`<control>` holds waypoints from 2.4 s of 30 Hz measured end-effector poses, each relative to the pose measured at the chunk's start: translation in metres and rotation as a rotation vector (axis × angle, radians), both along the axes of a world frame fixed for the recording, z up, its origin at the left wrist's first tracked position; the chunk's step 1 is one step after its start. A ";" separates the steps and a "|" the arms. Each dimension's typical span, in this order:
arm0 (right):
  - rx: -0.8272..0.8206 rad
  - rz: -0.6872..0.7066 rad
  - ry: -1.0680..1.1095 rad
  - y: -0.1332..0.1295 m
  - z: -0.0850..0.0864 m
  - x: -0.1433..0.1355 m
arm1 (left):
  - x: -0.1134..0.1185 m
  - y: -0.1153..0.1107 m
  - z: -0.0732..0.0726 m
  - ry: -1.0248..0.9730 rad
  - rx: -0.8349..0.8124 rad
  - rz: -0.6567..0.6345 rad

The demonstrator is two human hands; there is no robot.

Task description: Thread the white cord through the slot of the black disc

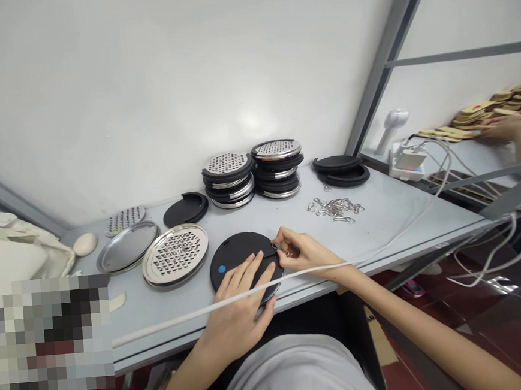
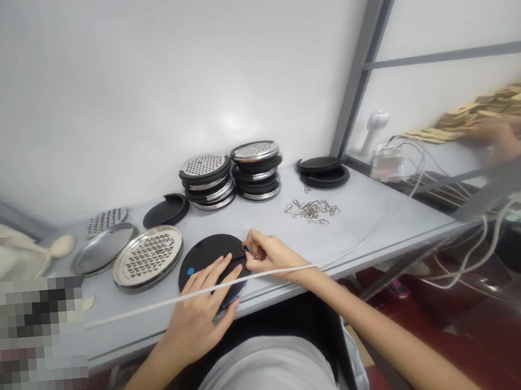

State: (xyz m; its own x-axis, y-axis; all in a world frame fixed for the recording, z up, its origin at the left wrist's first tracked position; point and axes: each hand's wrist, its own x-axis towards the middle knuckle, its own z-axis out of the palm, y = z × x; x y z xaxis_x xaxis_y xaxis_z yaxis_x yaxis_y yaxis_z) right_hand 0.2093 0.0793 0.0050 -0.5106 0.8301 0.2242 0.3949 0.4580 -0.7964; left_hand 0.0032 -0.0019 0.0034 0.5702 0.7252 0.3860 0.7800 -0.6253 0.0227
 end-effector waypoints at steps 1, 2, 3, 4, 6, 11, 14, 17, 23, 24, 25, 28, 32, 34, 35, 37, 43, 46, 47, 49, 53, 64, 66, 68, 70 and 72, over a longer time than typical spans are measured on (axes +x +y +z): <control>0.002 -0.001 0.001 0.000 0.000 0.000 | 0.000 0.000 0.000 0.000 0.004 -0.001; 0.004 -0.002 0.002 0.000 0.000 0.000 | 0.000 0.000 0.000 -0.001 0.009 -0.002; 0.006 -0.004 0.001 0.000 0.000 0.000 | 0.000 0.000 0.000 -0.004 0.015 -0.004; 0.008 -0.006 -0.002 0.000 0.000 0.000 | 0.000 0.000 0.000 -0.008 0.019 -0.006; 0.018 -0.012 -0.007 0.000 -0.001 0.000 | 0.001 0.000 0.000 -0.014 0.023 -0.007; 0.059 -0.031 -0.011 0.000 -0.002 0.000 | 0.000 0.000 0.001 -0.005 0.006 -0.008; 0.057 -0.031 -0.023 -0.001 -0.002 0.000 | 0.000 0.000 0.001 0.007 -0.013 -0.007; 0.042 -0.018 -0.030 -0.002 0.000 0.000 | 0.000 0.000 0.000 0.008 -0.023 -0.002; 0.077 -0.018 -0.009 -0.003 0.001 -0.001 | 0.000 0.000 0.000 0.006 -0.023 -0.001; 0.084 -0.016 -0.009 -0.002 0.001 -0.001 | 0.000 0.000 0.000 0.005 -0.023 -0.002; 0.090 -0.014 -0.012 -0.002 0.001 -0.001 | 0.000 0.000 0.000 0.004 -0.022 -0.004; 0.103 -0.004 -0.033 -0.001 0.002 -0.001 | 0.000 0.000 0.000 -0.003 -0.016 -0.008; 0.123 0.001 -0.054 -0.001 0.001 0.000 | 0.000 -0.001 -0.001 -0.003 -0.007 -0.008; 0.125 0.001 -0.052 -0.001 0.000 0.000 | 0.000 -0.001 -0.001 -0.001 -0.009 -0.002; 0.122 0.001 -0.049 -0.001 0.000 0.000 | 0.000 -0.001 -0.001 -0.002 -0.008 0.000; 0.113 0.003 -0.046 0.000 -0.001 0.000 | 0.000 0.000 -0.001 -0.005 -0.002 0.000; 0.092 0.013 -0.049 0.000 -0.002 0.001 | -0.001 0.000 -0.001 0.005 -0.008 -0.020; 0.086 0.019 -0.060 0.000 -0.002 0.002 | -0.002 0.000 0.000 0.021 -0.012 -0.027; 0.083 0.022 -0.062 0.001 -0.001 0.002 | -0.002 0.000 0.000 0.023 -0.011 -0.029; 0.080 0.024 -0.062 0.000 -0.001 0.002 | -0.002 0.000 0.000 0.022 -0.003 -0.036; 0.078 0.030 -0.057 0.000 0.000 0.002 | -0.001 0.000 -0.001 0.012 0.024 -0.039; 0.084 0.030 -0.045 0.002 -0.002 0.003 | 0.000 0.000 -0.004 0.034 0.039 -0.025; 0.082 0.026 -0.047 0.002 -0.002 0.003 | 0.000 0.000 -0.005 0.034 0.040 -0.020; 0.078 0.022 -0.047 0.002 -0.001 0.003 | 0.000 0.000 -0.005 0.040 0.040 -0.014; 0.072 0.020 -0.044 0.001 -0.001 0.003 | 0.000 0.000 -0.006 0.050 0.040 -0.009; 0.069 0.019 -0.041 0.001 -0.001 0.002 | 0.000 0.000 -0.007 0.059 0.043 -0.006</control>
State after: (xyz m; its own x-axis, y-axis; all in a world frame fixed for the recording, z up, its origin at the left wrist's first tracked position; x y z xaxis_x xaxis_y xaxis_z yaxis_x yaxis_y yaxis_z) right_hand 0.2118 0.0808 0.0038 -0.5359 0.8035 0.2591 0.4174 0.5189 -0.7460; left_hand 0.0034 -0.0021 -0.0032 0.5975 0.7051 0.3819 0.7753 -0.6296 -0.0505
